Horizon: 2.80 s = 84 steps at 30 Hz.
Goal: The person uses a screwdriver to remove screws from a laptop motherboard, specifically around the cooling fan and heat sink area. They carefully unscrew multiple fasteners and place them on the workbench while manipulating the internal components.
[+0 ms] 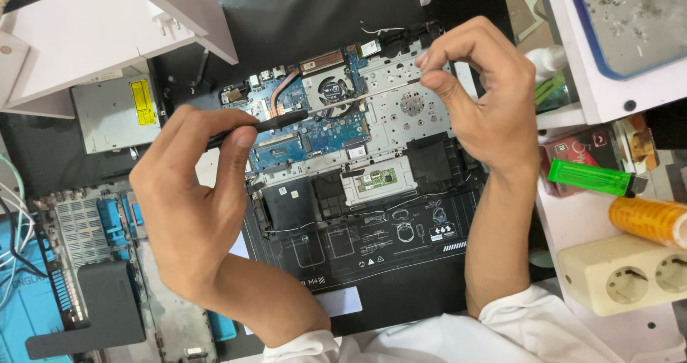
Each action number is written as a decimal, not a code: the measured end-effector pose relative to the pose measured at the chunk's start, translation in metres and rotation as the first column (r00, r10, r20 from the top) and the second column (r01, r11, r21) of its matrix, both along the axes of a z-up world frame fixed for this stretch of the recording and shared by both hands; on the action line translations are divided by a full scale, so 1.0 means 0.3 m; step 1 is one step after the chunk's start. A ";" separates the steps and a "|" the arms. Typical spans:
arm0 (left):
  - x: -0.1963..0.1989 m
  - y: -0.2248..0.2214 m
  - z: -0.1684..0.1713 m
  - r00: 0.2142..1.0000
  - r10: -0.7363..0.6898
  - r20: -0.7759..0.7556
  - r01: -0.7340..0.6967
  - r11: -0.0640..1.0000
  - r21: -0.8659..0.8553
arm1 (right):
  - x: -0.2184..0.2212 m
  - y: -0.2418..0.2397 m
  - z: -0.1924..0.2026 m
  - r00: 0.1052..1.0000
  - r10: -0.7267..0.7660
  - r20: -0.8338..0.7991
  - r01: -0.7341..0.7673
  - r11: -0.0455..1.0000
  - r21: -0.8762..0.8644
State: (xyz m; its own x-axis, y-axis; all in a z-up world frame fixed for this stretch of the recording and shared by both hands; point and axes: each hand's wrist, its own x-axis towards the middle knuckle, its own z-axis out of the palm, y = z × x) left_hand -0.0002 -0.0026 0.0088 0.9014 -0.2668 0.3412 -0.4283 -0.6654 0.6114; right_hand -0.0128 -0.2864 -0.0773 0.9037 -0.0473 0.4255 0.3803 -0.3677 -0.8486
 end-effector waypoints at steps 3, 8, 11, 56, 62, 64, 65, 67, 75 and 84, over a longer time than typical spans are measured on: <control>-0.004 -0.004 0.012 0.998 0.018 0.052 -0.020 0.999 0.030 | 0.002 0.000 -0.012 1.000 -0.003 0.015 0.005 0.996 -0.089; -0.005 -0.001 0.007 0.999 0.040 0.035 -0.038 0.997 -0.068 | 0.024 0.020 -0.028 1.000 0.002 0.029 0.001 0.992 -0.123; -0.004 0.000 -0.009 0.996 0.047 0.079 -0.047 0.999 -0.002 | 0.045 0.031 -0.054 1.000 0.006 0.023 -0.004 0.997 -0.073; 0.245 -0.271 -0.164 0.936 -0.221 0.273 0.085 0.897 0.433 | 0.130 -0.001 -0.340 0.984 -0.119 -0.129 0.068 0.936 -0.345; 0.281 -0.332 -0.113 0.912 -0.334 0.239 0.162 0.828 0.537 | 0.127 0.000 -0.343 0.983 -0.124 -0.133 0.072 0.937 -0.340; 0.299 -0.353 -0.099 0.949 -0.283 0.143 0.138 0.774 0.618 | 0.129 0.000 -0.350 0.983 -0.128 -0.135 0.074 0.934 -0.349; 0.305 -0.364 -0.095 0.967 -0.238 0.085 0.123 0.737 0.665 | 0.131 -0.001 -0.354 0.982 -0.130 -0.134 0.074 0.931 -0.356; 0.310 -0.378 -0.090 0.892 -0.382 0.243 0.140 0.742 0.655 | 0.136 0.000 -0.361 0.983 -0.124 -0.132 0.068 0.929 -0.365; 0.328 -0.403 -0.123 0.801 -0.513 0.308 0.129 0.651 0.748 | 0.135 -0.006 -0.386 0.982 -0.119 -0.148 0.055 0.925 -0.377; 0.323 -0.342 -0.071 0.867 -0.416 0.274 0.132 0.723 0.678 | 0.135 -0.012 -0.341 0.992 -0.103 -0.073 0.080 0.959 -0.272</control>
